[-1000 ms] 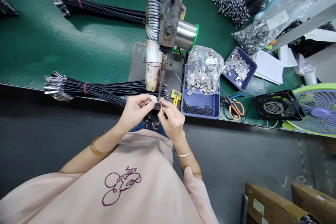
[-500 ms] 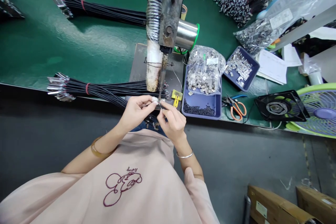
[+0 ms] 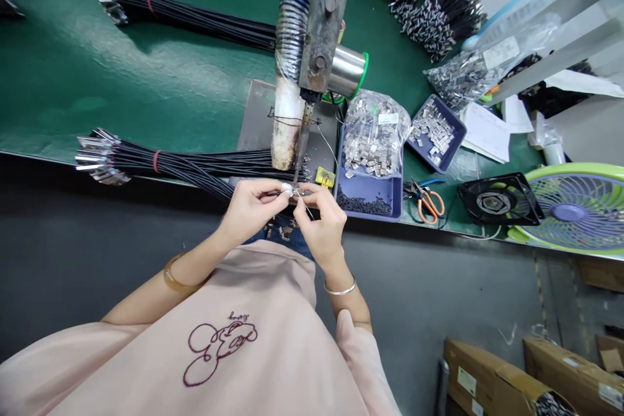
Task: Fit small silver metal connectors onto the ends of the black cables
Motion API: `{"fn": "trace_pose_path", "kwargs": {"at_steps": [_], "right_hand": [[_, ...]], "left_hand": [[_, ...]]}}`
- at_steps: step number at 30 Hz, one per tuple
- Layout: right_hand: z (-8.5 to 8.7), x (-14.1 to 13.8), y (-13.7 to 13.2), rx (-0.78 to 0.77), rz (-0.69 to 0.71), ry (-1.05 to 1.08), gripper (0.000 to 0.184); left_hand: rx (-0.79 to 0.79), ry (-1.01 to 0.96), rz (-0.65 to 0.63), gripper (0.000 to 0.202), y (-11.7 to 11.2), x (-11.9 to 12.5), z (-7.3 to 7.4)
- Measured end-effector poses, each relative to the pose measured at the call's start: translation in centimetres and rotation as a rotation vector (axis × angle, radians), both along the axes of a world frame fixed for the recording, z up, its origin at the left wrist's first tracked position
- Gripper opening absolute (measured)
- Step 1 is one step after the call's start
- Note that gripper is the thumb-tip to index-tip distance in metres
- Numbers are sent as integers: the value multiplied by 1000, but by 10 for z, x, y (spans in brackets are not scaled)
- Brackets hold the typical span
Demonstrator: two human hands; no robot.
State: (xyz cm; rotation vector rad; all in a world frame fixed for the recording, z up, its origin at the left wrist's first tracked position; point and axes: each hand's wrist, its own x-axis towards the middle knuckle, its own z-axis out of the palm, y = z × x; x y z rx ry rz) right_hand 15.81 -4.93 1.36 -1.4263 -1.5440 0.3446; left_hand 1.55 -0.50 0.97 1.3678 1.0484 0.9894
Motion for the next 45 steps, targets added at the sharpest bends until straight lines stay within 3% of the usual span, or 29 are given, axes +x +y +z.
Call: {"fn": "trace_pose_path", "kwargs": {"at_steps": [13, 25, 34, 45], "right_hand": [[8, -1, 5, 43, 27, -94, 13], [1, 4, -3, 45, 10, -143, 12], [6, -1, 4, 32, -1, -109, 11], [5, 1, -6, 60, 21, -237, 11]], "left_hand": [[21, 5, 92, 13, 4, 4, 1], [32, 80, -17, 14, 2, 3, 2], [33, 29, 59, 13, 3, 5, 3], [5, 64, -23, 14, 3, 3, -4]]}}
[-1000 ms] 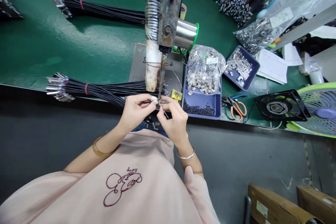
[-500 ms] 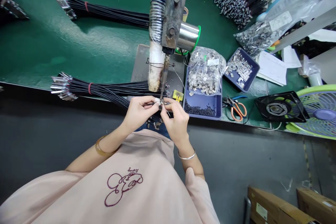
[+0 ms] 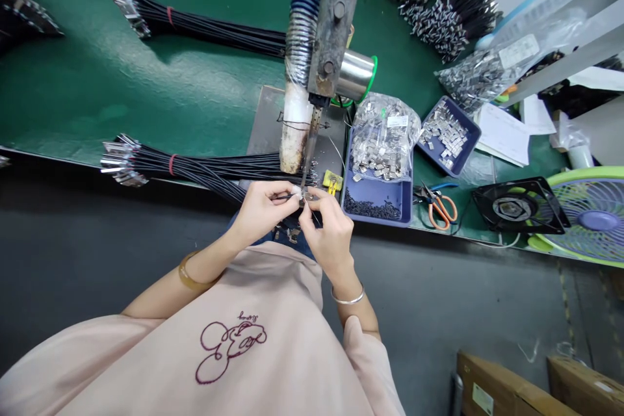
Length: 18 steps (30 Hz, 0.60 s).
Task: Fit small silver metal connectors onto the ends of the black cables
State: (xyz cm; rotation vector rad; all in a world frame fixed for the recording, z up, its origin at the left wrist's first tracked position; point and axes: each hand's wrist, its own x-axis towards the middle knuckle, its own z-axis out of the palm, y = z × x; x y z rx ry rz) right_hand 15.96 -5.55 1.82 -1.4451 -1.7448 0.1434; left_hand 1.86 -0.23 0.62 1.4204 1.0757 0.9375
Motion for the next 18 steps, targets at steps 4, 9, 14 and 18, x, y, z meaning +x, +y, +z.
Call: {"fn": "trace_pose_path", "kwargs": {"at_steps": [4, 9, 14, 18], "right_hand": [[-2, -4, -2, 57, -42, 0, 13], [-1, -5, -1, -201, -32, 431, 9], [1, -2, 1, -291, -13, 541, 11], [-2, -3, 4, -181, -29, 342, 9]], "left_hand": [[7, -15, 5, 12, -1, -2, -2], [-49, -156, -15, 14, -4, -5, -2], [-89, -223, -25, 12, -6, -5, -1], [-61, -165, 8, 10, -5, -2, -4]]}}
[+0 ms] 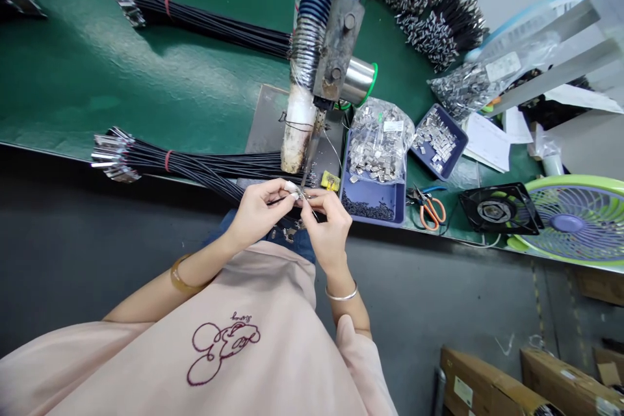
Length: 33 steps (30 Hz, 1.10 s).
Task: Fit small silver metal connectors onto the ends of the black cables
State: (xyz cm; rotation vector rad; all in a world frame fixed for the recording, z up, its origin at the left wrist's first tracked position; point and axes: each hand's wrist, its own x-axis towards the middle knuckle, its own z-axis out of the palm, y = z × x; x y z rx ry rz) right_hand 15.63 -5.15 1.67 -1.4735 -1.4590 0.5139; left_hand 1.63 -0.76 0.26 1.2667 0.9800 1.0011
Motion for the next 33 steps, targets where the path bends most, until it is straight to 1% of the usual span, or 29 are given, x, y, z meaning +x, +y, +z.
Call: {"fn": "trace_pose_path", "kwargs": {"at_steps": [3, 7, 14, 20, 26, 33], "right_hand": [[-1, -1, 4, 74, -4, -100, 10], [0, -2, 9, 135, -19, -166, 11], [-5, -1, 3, 246, 17, -325, 15], [-6, 0, 2, 237, 30, -312, 16], [-4, -1, 5, 263, 9, -313, 14], [-8, 1, -3, 220, 6, -344, 11]], "left_hand": [[19, 18, 33, 8, 1, 3, -1], [28, -4, 67, 6, 1, 5, 1], [15, 7, 61, 4, -1, 4, 0], [16, 24, 55, 4, -2, 5, 0], [29, -6, 95, 5, 0, 6, 3], [77, 73, 29, 5, -3, 3, -2]]}}
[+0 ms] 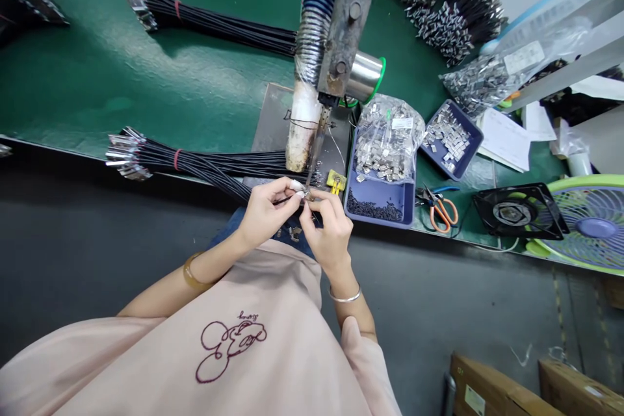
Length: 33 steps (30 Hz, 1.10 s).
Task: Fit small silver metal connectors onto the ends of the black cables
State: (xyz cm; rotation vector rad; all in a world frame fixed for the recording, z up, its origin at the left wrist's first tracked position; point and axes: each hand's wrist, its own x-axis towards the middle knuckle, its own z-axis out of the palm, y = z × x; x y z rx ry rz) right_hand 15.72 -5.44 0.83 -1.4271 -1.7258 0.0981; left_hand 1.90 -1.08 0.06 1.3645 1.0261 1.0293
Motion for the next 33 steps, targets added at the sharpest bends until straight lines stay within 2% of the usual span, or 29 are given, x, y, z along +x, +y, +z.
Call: {"fn": "trace_pose_path", "kwargs": {"at_steps": [4, 6, 8, 10, 14, 17, 21, 25, 29, 33], "right_hand": [[5, 1, -5, -98, -35, 131, 8], [10, 1, -10, -180, -107, 293, 9], [15, 1, -15, -198, -222, 378, 14], [17, 1, -20, -210, -291, 271, 20], [8, 0, -21, -316, -255, -137, 27], [-3, -4, -17, -299, -268, -231, 24], [-8, -11, -14, -237, -333, -261, 18], [-8, -14, -14, -241, -366, -217, 15], [-14, -14, -12, -232, -328, -87, 14], [-17, -12, -11, -239, -227, 84, 19]], "left_hand": [[117, 66, -50, 2, 3, -7, -3], [195, 105, -121, 6, 5, -12, -4], [240, 133, -165, 10, 6, -16, -5], [292, 161, -154, 11, 7, -18, -8], [441, 218, -201, 16, 6, -16, -16], [498, 241, -256, 19, 7, -15, -22], [540, 233, -278, 21, 8, -14, -26], [555, 257, -291, 22, 10, -12, -28], [575, 236, -281, 22, 11, -10, -31], [529, 148, -269, 18, 13, -13, -30]]}}
